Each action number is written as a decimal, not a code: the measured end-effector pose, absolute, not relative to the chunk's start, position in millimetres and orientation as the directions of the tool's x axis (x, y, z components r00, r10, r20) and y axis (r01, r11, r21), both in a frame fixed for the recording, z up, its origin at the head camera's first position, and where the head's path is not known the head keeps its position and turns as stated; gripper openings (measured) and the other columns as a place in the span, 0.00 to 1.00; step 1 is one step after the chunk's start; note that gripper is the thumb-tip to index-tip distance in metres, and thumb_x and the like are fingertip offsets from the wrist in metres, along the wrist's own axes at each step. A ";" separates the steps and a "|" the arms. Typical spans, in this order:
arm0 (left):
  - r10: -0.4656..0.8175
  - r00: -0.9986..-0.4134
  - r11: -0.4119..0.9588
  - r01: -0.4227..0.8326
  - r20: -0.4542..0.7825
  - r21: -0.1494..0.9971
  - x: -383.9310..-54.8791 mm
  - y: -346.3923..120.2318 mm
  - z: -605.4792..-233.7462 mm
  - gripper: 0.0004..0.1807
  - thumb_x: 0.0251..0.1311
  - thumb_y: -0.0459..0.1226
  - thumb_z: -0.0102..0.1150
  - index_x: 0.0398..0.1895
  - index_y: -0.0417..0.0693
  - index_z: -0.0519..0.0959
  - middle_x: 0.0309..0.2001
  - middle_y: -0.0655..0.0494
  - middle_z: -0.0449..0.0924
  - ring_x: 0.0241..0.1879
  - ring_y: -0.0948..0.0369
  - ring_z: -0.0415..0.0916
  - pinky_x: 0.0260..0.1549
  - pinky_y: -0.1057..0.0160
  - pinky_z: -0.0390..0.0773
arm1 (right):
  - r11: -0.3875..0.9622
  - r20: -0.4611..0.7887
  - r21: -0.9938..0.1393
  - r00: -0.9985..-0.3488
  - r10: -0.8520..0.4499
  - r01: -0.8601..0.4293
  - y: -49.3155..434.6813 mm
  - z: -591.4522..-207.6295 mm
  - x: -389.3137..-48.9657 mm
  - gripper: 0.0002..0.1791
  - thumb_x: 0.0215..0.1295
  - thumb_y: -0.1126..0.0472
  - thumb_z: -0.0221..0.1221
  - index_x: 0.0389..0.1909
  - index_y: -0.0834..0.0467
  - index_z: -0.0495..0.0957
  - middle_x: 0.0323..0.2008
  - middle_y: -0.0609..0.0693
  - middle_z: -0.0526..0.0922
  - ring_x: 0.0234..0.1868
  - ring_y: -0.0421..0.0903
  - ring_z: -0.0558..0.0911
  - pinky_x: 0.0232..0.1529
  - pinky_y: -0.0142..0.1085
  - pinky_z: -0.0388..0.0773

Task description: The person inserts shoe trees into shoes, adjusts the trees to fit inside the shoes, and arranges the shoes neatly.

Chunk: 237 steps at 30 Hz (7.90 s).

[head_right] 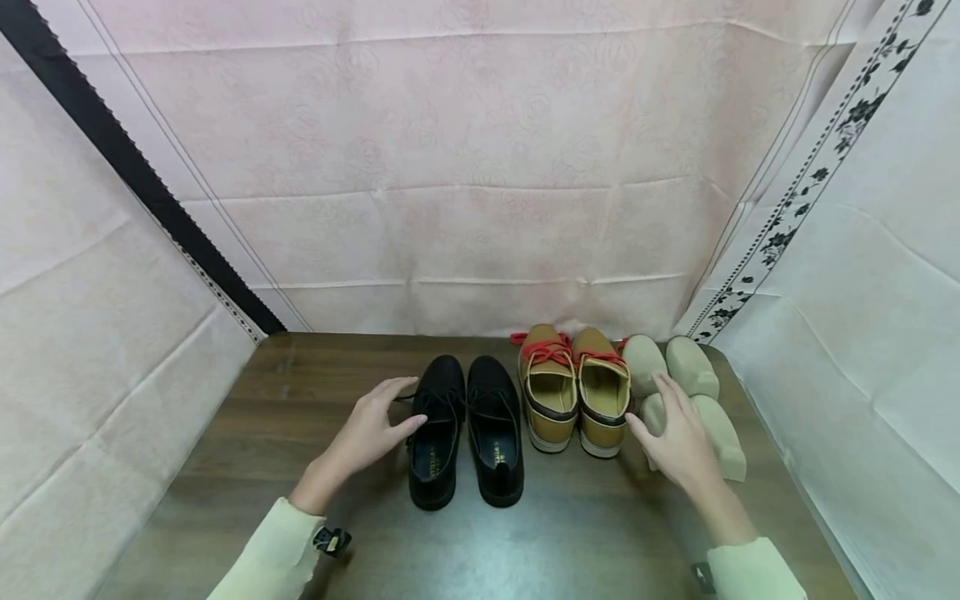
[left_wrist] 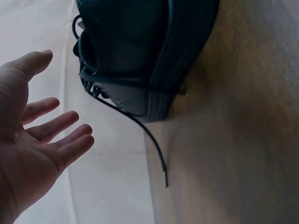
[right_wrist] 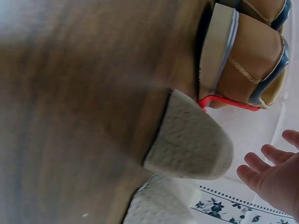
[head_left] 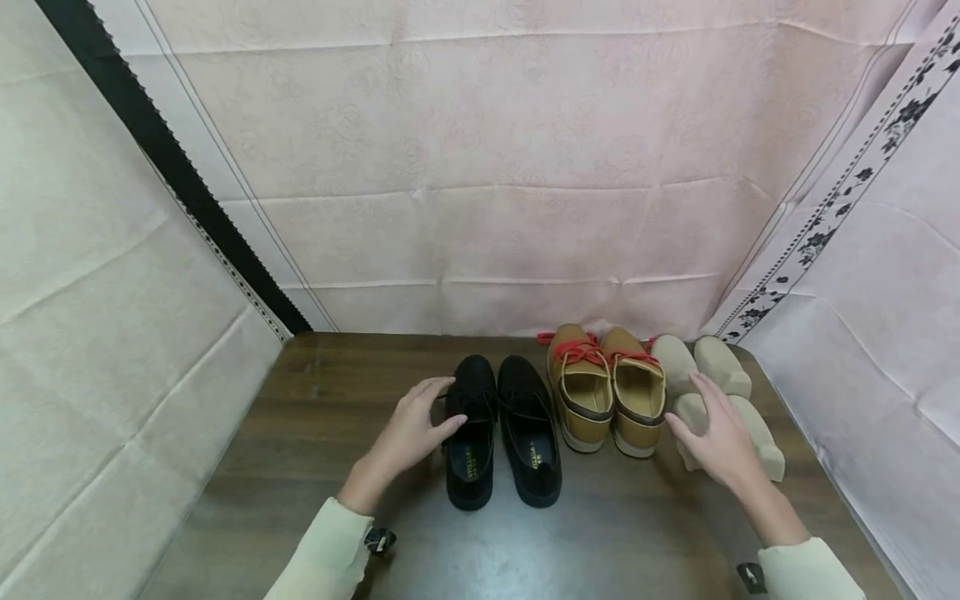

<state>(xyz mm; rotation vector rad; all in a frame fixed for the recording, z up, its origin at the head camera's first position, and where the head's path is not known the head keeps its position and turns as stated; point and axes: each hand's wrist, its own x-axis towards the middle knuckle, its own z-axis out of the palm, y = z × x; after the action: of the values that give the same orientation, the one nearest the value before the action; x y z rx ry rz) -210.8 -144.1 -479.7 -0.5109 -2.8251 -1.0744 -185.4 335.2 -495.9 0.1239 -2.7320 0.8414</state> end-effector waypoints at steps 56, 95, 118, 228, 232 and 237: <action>0.092 -0.961 0.490 0.271 0.260 0.828 -215.1 -129.9 -521.1 0.16 0.58 0.28 0.72 0.47 0.46 0.80 0.49 0.46 0.83 0.51 0.47 0.84 0.44 0.54 0.88 | 0.829 0.106 -0.549 -0.975 0.194 0.105 357.3 -534.7 -153.2 0.45 0.70 0.49 0.65 0.72 0.77 0.57 0.65 0.83 0.61 0.64 0.80 0.64 0.61 0.72 0.63; 0.138 -0.958 0.547 0.286 0.252 0.787 -217.1 -136.7 -512.2 0.11 0.62 0.30 0.71 0.46 0.48 0.86 0.48 0.51 0.87 0.51 0.54 0.84 0.54 0.48 0.83 | 0.852 0.149 -0.516 -0.969 0.198 0.095 358.5 -526.3 -147.5 0.34 0.70 0.55 0.64 0.65 0.75 0.66 0.58 0.83 0.70 0.57 0.79 0.68 0.54 0.71 0.66; 0.114 -0.967 0.533 0.255 0.229 0.807 -217.5 -136.9 -514.8 0.10 0.62 0.31 0.71 0.45 0.49 0.86 0.48 0.52 0.87 0.51 0.55 0.84 0.54 0.48 0.83 | 0.865 0.328 -0.502 -0.928 0.180 -0.010 355.5 -500.3 -149.3 0.31 0.64 0.60 0.68 0.63 0.71 0.70 0.27 0.62 0.79 0.44 0.64 0.69 0.41 0.60 0.65; 0.135 -0.973 0.514 0.231 0.188 0.826 -215.9 -139.5 -510.1 0.11 0.64 0.31 0.69 0.47 0.50 0.87 0.49 0.54 0.88 0.50 0.57 0.84 0.50 0.53 0.84 | 0.655 0.323 -0.523 -0.838 -0.439 -0.545 206.5 -430.9 -174.5 0.29 0.62 0.59 0.72 0.65 0.51 0.77 0.42 0.45 0.77 0.44 0.42 0.81 0.46 0.37 0.85; 0.131 -0.972 0.518 0.235 0.195 0.822 -215.8 -139.7 -509.3 0.11 0.63 0.30 0.70 0.47 0.49 0.87 0.48 0.53 0.88 0.50 0.56 0.85 0.50 0.52 0.85 | 0.645 0.355 -0.494 -0.813 -0.462 -0.583 202.0 -432.3 -172.3 0.29 0.61 0.59 0.73 0.63 0.51 0.78 0.41 0.45 0.77 0.38 0.41 0.78 0.39 0.33 0.81; 0.124 -0.975 0.517 0.224 0.186 0.826 -216.1 -140.6 -510.1 0.10 0.64 0.31 0.69 0.47 0.50 0.87 0.49 0.53 0.88 0.50 0.56 0.85 0.50 0.53 0.84 | 0.620 0.344 -0.512 -0.803 -0.486 -0.594 196.4 -431.6 -169.0 0.28 0.62 0.59 0.73 0.63 0.51 0.78 0.40 0.46 0.77 0.37 0.43 0.78 0.38 0.32 0.81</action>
<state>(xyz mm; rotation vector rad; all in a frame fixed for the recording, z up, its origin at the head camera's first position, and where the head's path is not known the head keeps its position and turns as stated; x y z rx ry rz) -216.1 -140.6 -510.1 -0.3047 -2.6447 -1.4637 -169.0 196.4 -431.6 0.8983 -2.6700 0.9371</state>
